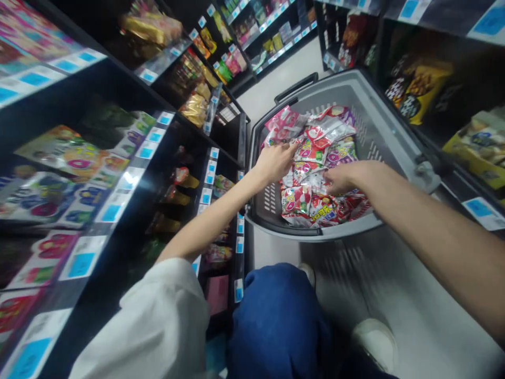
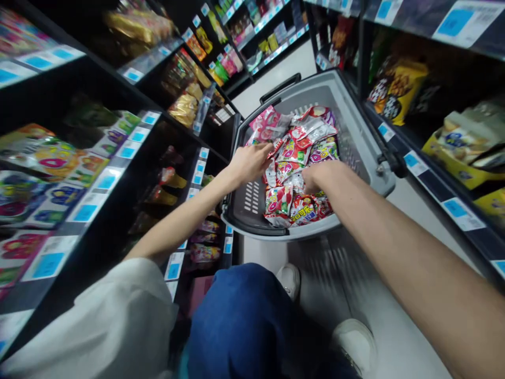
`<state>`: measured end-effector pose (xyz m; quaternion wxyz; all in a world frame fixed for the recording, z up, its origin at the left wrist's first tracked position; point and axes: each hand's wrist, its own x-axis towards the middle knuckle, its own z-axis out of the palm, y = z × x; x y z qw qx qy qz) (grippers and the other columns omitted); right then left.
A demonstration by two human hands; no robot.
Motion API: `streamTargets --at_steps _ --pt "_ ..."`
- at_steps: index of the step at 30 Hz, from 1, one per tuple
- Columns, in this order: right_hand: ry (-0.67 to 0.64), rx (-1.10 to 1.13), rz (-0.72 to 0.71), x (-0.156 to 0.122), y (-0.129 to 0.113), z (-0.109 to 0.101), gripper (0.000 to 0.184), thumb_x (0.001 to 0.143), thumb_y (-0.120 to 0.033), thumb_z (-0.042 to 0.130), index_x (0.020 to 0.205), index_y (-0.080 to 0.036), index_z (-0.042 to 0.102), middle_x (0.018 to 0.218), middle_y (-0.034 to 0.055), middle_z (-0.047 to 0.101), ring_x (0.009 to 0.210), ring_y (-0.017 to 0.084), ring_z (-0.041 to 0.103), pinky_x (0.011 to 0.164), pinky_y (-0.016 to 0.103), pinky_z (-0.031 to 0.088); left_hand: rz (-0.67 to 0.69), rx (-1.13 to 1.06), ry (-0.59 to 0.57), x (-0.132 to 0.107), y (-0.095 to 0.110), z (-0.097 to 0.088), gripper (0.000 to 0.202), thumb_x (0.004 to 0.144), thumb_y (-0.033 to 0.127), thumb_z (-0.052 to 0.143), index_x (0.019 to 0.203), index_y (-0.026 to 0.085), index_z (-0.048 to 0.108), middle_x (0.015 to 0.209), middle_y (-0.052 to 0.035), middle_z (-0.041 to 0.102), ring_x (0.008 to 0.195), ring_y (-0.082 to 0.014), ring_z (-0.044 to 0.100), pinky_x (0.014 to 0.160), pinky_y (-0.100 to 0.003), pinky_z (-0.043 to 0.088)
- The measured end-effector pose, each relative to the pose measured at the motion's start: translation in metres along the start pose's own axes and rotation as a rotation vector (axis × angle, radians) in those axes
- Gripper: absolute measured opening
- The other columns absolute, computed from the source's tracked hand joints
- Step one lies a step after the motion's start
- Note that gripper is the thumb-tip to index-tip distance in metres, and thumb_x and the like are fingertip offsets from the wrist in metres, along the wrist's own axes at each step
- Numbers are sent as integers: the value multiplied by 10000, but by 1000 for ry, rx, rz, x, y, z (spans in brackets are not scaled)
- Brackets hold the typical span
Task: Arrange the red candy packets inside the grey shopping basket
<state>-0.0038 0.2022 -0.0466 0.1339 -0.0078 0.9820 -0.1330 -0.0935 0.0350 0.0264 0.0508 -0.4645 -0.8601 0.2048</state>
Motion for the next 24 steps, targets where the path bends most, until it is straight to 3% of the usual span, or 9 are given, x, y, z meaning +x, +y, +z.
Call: streamTargets --at_steps 3,6,10,14,17,21,24 --pt "-198 -70 -33 -12 -7 -3 345 858 -261 728 1161 -97 718 1076 191 708 952 291 693 812 401 535 295 11 -104 54 -13 19 404 946 275 562 1325 136 552 1278 -139 601 1165 -269 584 924 -334 486" --pt "-256 -159 -57 -25 -20 -9 325 923 -257 630 1204 -105 691 1107 189 701 993 306 688 822 411 537 487 -35 -152 88 -18 41 442 906 380 641 1293 173 589 1259 -95 596 1178 -251 567 980 -319 470" --pt "-433 -178 -93 -40 -43 -9 332 972 -222 547 1265 -105 655 1118 193 705 1016 324 692 790 410 544 442 -168 -42 98 -15 63 552 915 449 618 1364 143 520 1320 -135 547 1233 -284 525 1039 -356 442" --pt "-577 -184 -164 -51 -62 -6 290 971 -255 590 1215 -121 670 1083 176 718 994 315 702 768 384 538 406 -317 -104 94 -19 77 666 874 422 665 1421 109 450 1374 -164 507 1301 -326 478 1113 -400 391" --pt "-535 -166 -224 -53 -68 -7 292 992 -299 561 1221 -135 640 1023 150 725 925 311 706 721 384 516 434 -368 -154 101 -27 88 693 861 333 654 1468 112 402 1460 -167 442 1380 -359 405 1171 -446 327" --pt "-359 -213 -210 -49 -69 -8 317 1000 -203 465 1279 -123 592 1012 153 715 879 309 701 676 392 495 433 -381 -173 117 -37 103 875 838 340 649 1571 128 220 1608 -152 232 1483 -420 199 1208 -528 236" --pt "-340 -218 -170 -46 -73 -8 344 959 -141 485 1284 -110 592 1020 167 717 908 313 704 687 382 503 449 -371 -190 122 -40 107 931 811 370 661 1574 111 194 1604 -159 242 1482 -426 179 1211 -521 224"
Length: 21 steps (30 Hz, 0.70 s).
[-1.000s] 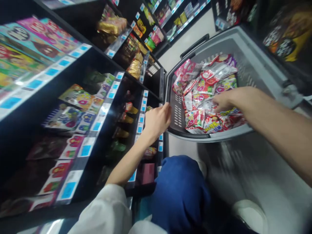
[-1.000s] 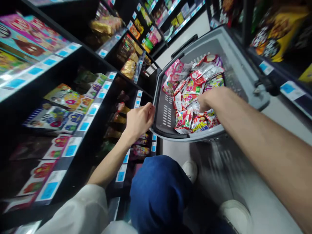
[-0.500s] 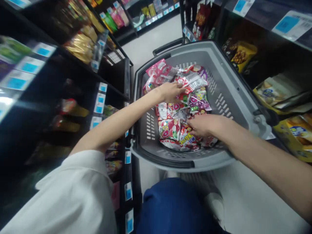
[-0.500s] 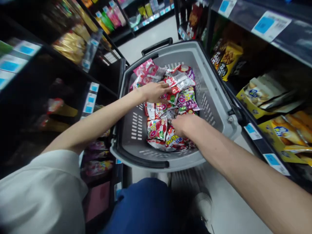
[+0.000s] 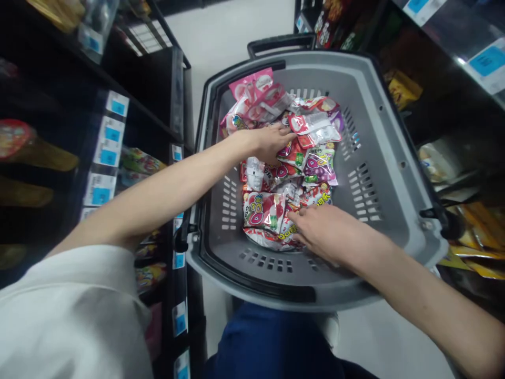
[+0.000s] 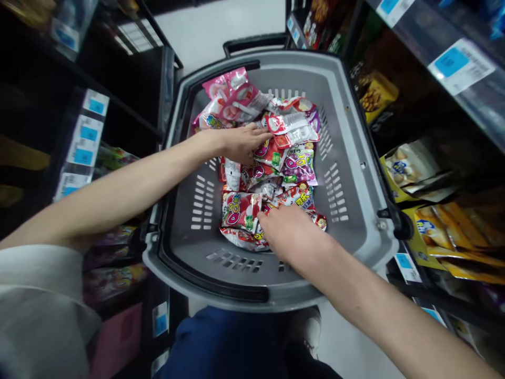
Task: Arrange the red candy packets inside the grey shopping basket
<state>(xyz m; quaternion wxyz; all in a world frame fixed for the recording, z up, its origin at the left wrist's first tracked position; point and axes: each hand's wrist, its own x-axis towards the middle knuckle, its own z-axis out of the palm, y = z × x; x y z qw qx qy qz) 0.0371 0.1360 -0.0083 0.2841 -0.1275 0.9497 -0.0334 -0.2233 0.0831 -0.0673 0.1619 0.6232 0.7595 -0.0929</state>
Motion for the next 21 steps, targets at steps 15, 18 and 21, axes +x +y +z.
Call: streamTargets --at_steps 15,18,21 --pt "-53 75 45 -1 -15 -3 340 969 -96 494 1291 -85 601 1140 183 699 1085 334 674 826 405 530 79 -34 -110 -27 27 -9 1143 643 581 749 1593 173 262 1544 -177 362 1429 -437 267 1181 -520 232" --pt "-58 81 50 -2 -16 -3 334 973 -99 498 1290 -84 602 1145 185 699 1099 337 670 839 411 530 135 -9 -41 -24 34 0 1067 653 521 761 1568 172 339 1513 -183 411 1408 -420 299 1178 -504 231" --pt "-55 93 48 -4 -17 -3 334 974 -97 505 1292 -84 607 1154 190 697 1099 331 672 850 409 525 231 -39 13 -22 37 -2 871 705 399 739 1502 192 455 1408 -152 535 1285 -328 467 1088 -404 364"
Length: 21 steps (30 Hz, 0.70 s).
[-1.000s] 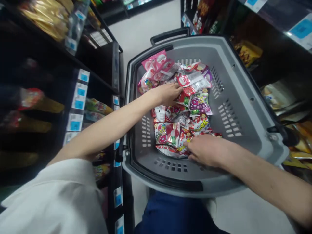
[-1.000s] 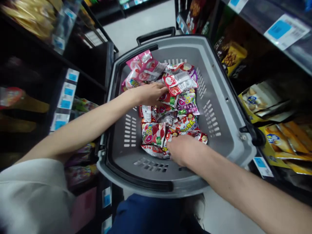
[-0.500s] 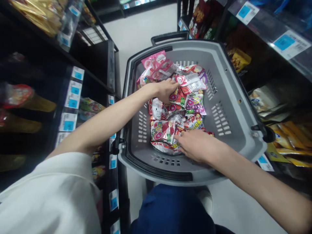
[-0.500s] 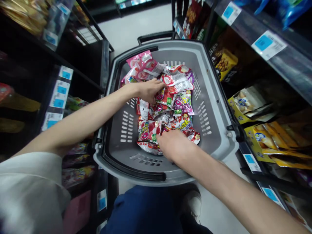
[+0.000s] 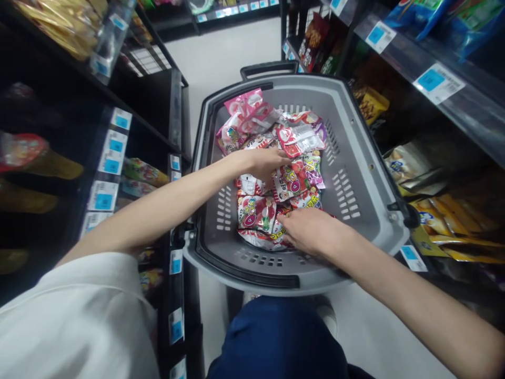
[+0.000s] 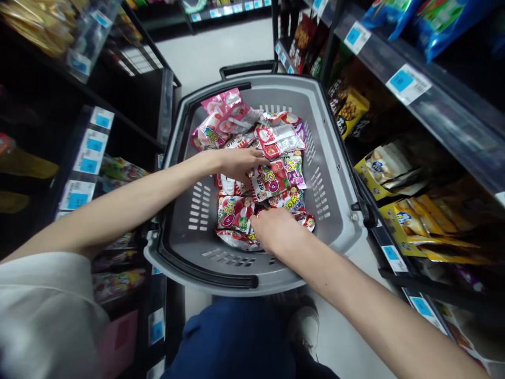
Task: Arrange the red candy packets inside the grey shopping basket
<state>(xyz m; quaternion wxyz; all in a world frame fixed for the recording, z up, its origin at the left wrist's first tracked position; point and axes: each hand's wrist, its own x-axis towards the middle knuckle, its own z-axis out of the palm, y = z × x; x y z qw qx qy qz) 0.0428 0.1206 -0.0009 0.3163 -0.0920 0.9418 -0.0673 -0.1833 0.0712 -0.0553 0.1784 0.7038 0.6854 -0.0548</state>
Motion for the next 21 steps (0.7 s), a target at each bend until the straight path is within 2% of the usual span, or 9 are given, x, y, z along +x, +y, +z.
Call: streamTargets --at_steps 3,6,8,11,13,16,19,21 --pt "-2 6 2 -2 0 -1 335 971 -94 525 1293 -81 614 1155 199 696 1110 326 669 852 398 525 84 -75 46 0 3 -8 579 760 264 684 1334 220 620 1215 -92 662 1087 -234 593 940 -313 440" --pt "8 3 -8 -4 -1 0 322 975 -96 523 1281 -80 621 1157 200 694 1116 322 668 853 393 527 146 -185 129 -2 9 -16 369 772 205 673 1136 240 728 1061 -40 709 945 -175 627 851 -266 441" --pt "11 1 -13 -5 -2 2 320 986 -96 499 1283 -79 616 1146 193 697 1106 318 673 848 395 530 164 -282 172 -3 15 -20 282 798 227 675 1069 237 753 999 -25 720 869 -148 630 810 -253 440" --pt "32 -20 -23 -4 -2 6 309 983 -95 493 1264 -85 619 1099 173 708 1060 315 686 819 392 532 166 -439 171 -4 23 -25 220 857 297 657 1025 193 755 874 -25 711 756 -126 622 744 -248 451" --pt "114 -46 -33 -3 1 6 281 982 -112 493 1227 -97 631 1036 157 715 981 311 701 779 391 534 163 -573 192 -6 27 -28 243 868 333 669 1031 162 727 824 -29 687 730 -126 621 717 -252 465" --pt "400 -70 -14 -4 11 -2 219 986 -159 492 1130 -101 646 989 156 693 958 319 677 792 421 538 148 -815 307 -10 31 -35 292 845 349 724 1060 164 656 845 -28 652 766 -134 636 717 -265 493" --pt "853 35 105 -7 26 -13 222 975 -212 523 1151 -104 604 1170 190 612 1176 367 558 952 507 499 137 -1008 431 -14 33 -41 330 825 345 752 1054 176 585 837 -3 607 794 -149 652 721 -283 508" --pt "1089 175 177 -9 37 -17 337 948 -272 593 1244 -118 540 1301 198 528 1279 392 469 1037 562 445 150 -1085 485 -15 34 -44 353 818 342 758 1050 178 549 824 13 586 801 -157 660 720 -287 508"
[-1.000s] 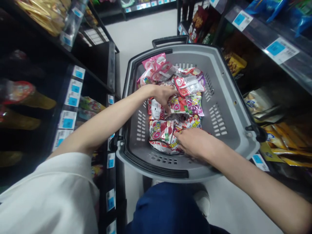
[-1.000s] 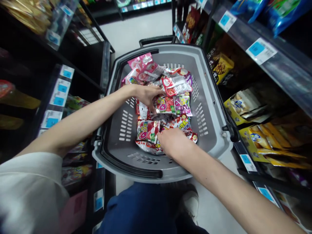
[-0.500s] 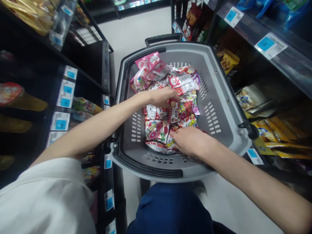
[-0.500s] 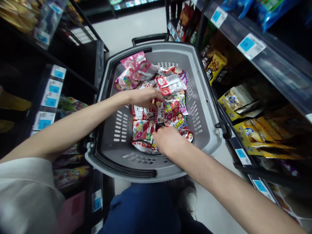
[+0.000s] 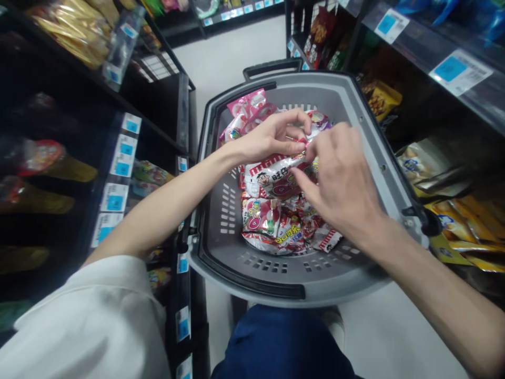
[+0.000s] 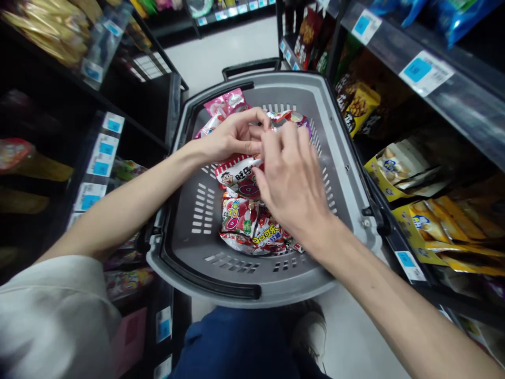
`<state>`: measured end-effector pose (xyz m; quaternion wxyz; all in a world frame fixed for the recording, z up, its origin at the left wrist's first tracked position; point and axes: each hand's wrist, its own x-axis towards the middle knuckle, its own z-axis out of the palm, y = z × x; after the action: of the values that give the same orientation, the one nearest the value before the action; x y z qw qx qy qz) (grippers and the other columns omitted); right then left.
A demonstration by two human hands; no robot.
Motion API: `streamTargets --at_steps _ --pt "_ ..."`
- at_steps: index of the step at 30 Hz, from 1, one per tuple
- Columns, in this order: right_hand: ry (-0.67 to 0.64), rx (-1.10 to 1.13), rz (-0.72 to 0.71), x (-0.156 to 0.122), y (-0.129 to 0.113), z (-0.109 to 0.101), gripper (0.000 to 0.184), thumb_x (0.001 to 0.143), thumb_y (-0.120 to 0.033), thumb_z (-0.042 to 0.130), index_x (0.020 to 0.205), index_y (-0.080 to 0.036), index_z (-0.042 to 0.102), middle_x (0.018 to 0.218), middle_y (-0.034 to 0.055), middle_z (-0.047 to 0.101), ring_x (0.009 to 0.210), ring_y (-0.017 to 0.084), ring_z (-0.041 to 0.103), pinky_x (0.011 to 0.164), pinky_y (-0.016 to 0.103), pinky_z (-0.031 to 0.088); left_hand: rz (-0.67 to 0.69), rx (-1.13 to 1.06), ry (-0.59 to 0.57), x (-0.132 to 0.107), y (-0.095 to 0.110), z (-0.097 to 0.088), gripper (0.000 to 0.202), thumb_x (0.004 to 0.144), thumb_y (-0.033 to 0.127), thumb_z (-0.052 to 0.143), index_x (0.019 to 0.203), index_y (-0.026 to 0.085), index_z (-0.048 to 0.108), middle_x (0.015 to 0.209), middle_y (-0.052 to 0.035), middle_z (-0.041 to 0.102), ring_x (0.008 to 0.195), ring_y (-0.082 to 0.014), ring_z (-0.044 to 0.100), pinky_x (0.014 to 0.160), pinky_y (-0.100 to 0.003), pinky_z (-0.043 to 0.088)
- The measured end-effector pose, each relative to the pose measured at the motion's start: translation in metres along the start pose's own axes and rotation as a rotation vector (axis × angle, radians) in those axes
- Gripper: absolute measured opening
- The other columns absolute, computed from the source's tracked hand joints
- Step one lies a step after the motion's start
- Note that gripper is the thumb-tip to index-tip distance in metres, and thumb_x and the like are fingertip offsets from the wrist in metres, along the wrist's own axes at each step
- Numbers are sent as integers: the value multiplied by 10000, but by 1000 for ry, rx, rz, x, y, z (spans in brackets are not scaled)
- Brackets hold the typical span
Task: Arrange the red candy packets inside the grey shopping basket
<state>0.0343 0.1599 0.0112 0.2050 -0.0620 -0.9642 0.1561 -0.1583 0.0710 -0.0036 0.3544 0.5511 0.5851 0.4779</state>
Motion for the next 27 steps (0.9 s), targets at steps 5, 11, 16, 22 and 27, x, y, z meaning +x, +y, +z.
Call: streamTargets --at_steps 5,11,16,22,27 --pt "-102 366 110 -3 18 4 603 824 -385 760 1333 -197 495 1239 133 607 1142 362 595 978 549 504 24 -23 72 1 4 2 435 791 390 800 1067 187 532 833 30 582 805 -140 665 731 -267 518" --pt "-74 747 298 -3 22 9 379 827 -377 744 1145 -203 632 1108 97 697 1009 299 664 908 496 557 9 20 189 1 7 -4 440 878 517 688 1143 188 562 943 -24 658 893 -157 681 766 -277 549" --pt "81 1030 419 3 28 10 431 805 -379 753 1172 -210 601 1149 85 698 1019 253 668 902 443 570 24 98 289 0 -2 -12 473 852 449 708 1209 182 548 1002 -63 687 910 -182 701 773 -316 578" --pt "141 1092 496 4 29 10 331 789 -437 750 995 -203 640 905 30 682 838 192 642 762 348 552 -11 144 244 0 -4 -3 473 716 410 803 1056 143 612 961 -90 704 873 -185 708 750 -294 588" --pt "173 1172 569 4 30 9 266 743 -367 766 923 -201 663 809 3 656 758 167 606 693 307 512 -27 94 231 3 2 8 398 705 382 799 978 147 631 925 -72 690 863 -167 689 776 -299 580"
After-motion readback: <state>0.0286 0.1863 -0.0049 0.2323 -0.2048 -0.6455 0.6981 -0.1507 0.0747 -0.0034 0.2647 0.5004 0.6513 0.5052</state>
